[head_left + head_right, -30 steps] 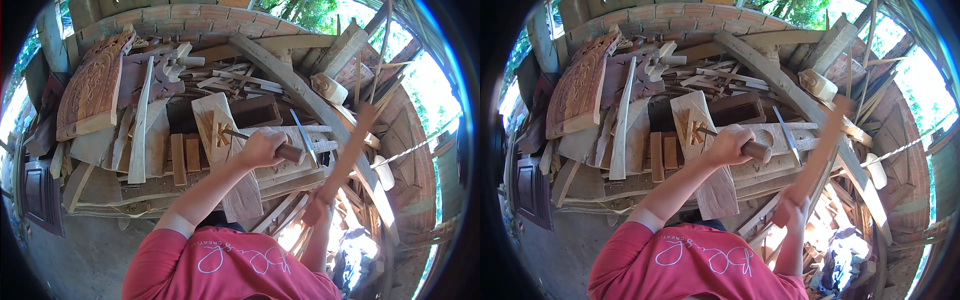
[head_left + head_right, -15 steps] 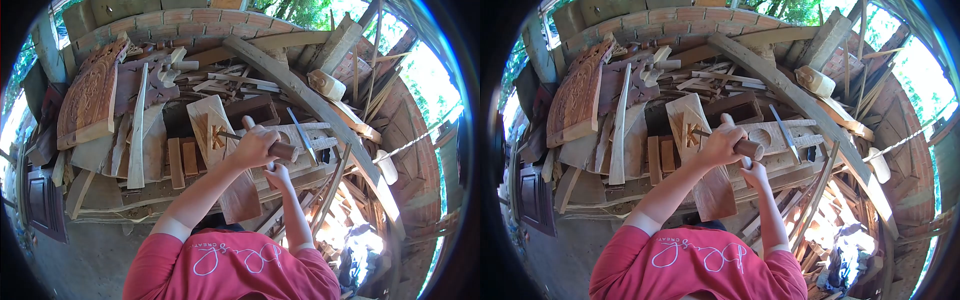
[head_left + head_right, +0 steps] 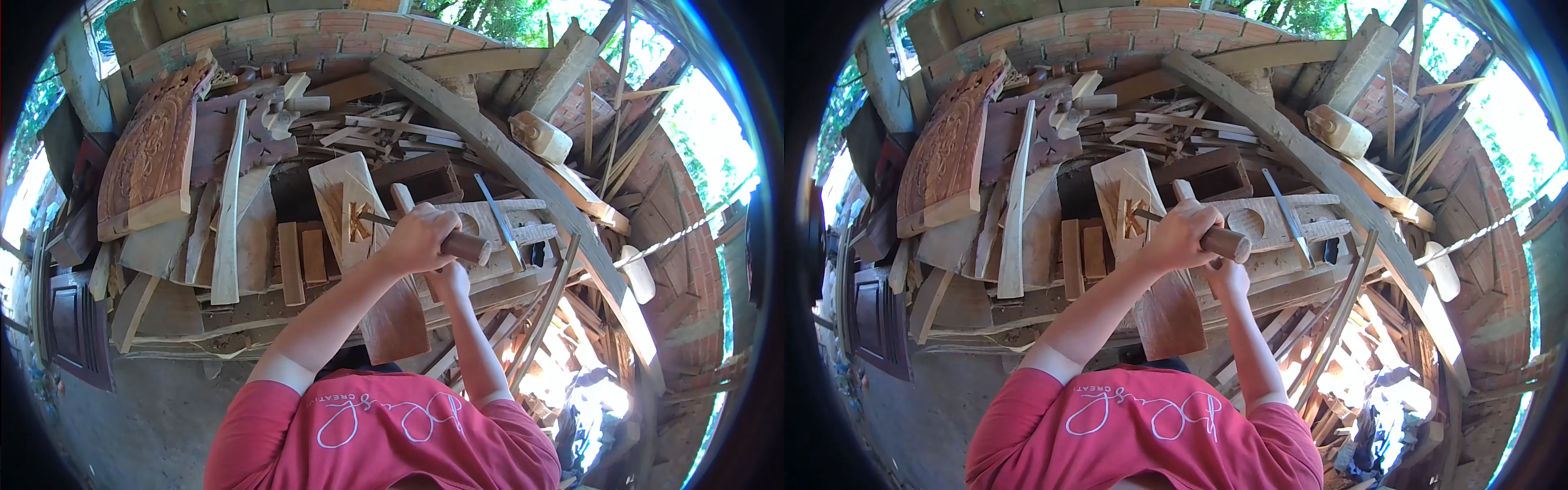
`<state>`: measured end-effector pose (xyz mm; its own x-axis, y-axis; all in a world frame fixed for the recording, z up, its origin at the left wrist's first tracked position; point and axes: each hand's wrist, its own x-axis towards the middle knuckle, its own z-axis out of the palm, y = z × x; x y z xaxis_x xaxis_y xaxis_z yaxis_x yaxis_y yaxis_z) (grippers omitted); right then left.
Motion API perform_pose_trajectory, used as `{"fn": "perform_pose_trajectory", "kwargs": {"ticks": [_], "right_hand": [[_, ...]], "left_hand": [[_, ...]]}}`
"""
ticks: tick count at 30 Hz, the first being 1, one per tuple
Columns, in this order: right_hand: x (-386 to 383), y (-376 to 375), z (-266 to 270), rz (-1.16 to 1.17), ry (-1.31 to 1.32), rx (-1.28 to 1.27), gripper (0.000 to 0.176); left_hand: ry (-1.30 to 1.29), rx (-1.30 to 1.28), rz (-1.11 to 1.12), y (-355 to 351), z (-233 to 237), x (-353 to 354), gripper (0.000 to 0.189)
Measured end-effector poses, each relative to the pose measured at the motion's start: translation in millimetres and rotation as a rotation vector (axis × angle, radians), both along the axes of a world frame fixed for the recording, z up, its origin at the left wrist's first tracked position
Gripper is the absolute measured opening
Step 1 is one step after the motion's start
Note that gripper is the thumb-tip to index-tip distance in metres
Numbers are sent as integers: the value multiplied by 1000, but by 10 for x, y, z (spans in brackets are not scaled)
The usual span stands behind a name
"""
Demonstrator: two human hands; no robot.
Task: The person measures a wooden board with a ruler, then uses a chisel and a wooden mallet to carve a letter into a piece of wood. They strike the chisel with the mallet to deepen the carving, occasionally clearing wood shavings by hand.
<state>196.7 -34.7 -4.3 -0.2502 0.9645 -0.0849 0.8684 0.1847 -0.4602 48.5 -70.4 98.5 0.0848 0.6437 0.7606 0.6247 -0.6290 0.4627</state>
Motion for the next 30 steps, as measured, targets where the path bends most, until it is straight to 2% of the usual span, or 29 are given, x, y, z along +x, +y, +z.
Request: {"fn": "perform_pose_trajectory", "kwargs": {"ticks": [1, 2, 4, 5, 7, 8, 10, 12, 14, 15, 17, 18, 20, 22, 24, 28, 30], "right_hand": [[8, 48, -6, -52, 18, 1, 42], [128, 134, -150, 95, 291, 217, 45], [133, -17, 121, 45, 1053, 60, 54], [139, -112, 234, 48, 1051, 55, 54], [119, -300, 431, 225, 1407, 193, 61], [82, -335, 531, 226, 1406, 187, 61], [-38, -346, 752, 400, 1408, 377, 77], [-117, -376, 896, 402, 1436, 361, 72], [-120, -353, 920, 367, 1333, 265, 54], [-131, -355, 957, 375, 1345, 271, 31], [-143, -360, 972, 360, 1365, 250, 29], [-154, -365, 965, 343, 1385, 229, 27], [-145, -355, 933, 328, 1380, 251, 24], [-142, -339, 903, 312, 1374, 277, 23], [-131, -328, 880, 318, 1378, 264, 23], [-79, -257, 830, 398, 1368, 246, 24], [-61, -272, 802, 497, 1335, 231, 26]], "left_hand": [[7, -4, 0, -10, 10, -4, 34], [16, -9, -1, -18, 16, -10, 34], [25, -47, 14, -35, 9, -6, 34], [32, -84, 19, -40, 2, 3, 34], [28, -92, 23, -38, -10, 11, 34], [26, -97, 23, -42, -17, 15, 34], [40, -107, 50, -65, -5, 36, 35], [55, -117, 75, -105, -34, 29, 36], [19, -159, 146, -157, -124, -2, 53], [18, -160, 149, -213, -168, -26, 53], [-31, -378, 480, -363, -275, -121, 85], [-30, -380, 485, -407, -372, -172, 85], [-10, -611, 773, -479, -627, -298, 106], [-76, -654, 716, -513, -748, -402, 111], [-305, -595, 635, -489, -820, -423, 110], [-275, -622, 631, -477, -805, -482, 104], [-414, -712, 547, -510, -760, -507, 100]]}}
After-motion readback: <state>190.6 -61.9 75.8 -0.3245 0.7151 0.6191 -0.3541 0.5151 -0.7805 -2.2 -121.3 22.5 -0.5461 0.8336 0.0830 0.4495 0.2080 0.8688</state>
